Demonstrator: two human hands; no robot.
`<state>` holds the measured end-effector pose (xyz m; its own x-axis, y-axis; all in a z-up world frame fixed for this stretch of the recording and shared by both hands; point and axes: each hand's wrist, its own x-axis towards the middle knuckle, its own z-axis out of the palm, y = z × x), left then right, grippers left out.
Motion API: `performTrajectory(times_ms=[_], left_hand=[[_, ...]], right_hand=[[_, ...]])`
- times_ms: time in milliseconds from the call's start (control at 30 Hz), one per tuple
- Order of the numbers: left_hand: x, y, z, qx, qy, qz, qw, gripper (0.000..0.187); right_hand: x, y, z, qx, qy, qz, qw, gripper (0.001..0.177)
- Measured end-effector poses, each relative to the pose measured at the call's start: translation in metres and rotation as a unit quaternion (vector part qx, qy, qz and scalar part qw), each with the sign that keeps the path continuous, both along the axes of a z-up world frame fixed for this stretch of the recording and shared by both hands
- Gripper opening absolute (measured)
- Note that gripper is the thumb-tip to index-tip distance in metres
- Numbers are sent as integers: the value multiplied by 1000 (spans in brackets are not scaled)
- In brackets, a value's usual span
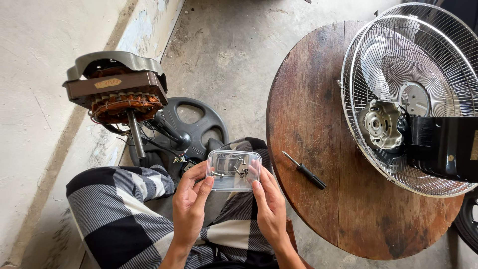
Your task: The person sits on the floor and reassembles an electric fan motor. They attach a metal housing to the motor, insert and tighten screws with a screwdriver, and handle small parts from a plastic container.
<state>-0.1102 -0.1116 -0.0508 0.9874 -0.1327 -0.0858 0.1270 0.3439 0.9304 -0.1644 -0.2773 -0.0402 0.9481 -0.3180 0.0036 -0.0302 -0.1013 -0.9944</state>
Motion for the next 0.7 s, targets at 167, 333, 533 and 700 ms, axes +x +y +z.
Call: performTrajectory(times_ms=[167, 333, 533, 700], left_hand=[[-2, 2, -1, 5, 3, -9, 1000, 36], [-3, 1, 0, 5, 5, -15, 1000, 36], [-3, -1, -1, 0, 12, -32, 999, 37], [-4, -7, -3, -23, -1, -42, 999, 37]], right_hand=[[0, 0, 2, -40, 7, -4, 999, 44], [-3, -1, 6, -75, 6, -8, 997, 40], [-5, -4, 11, -71, 9, -18, 997, 41], [-7, -8, 15, -109, 7, -27, 994, 38]])
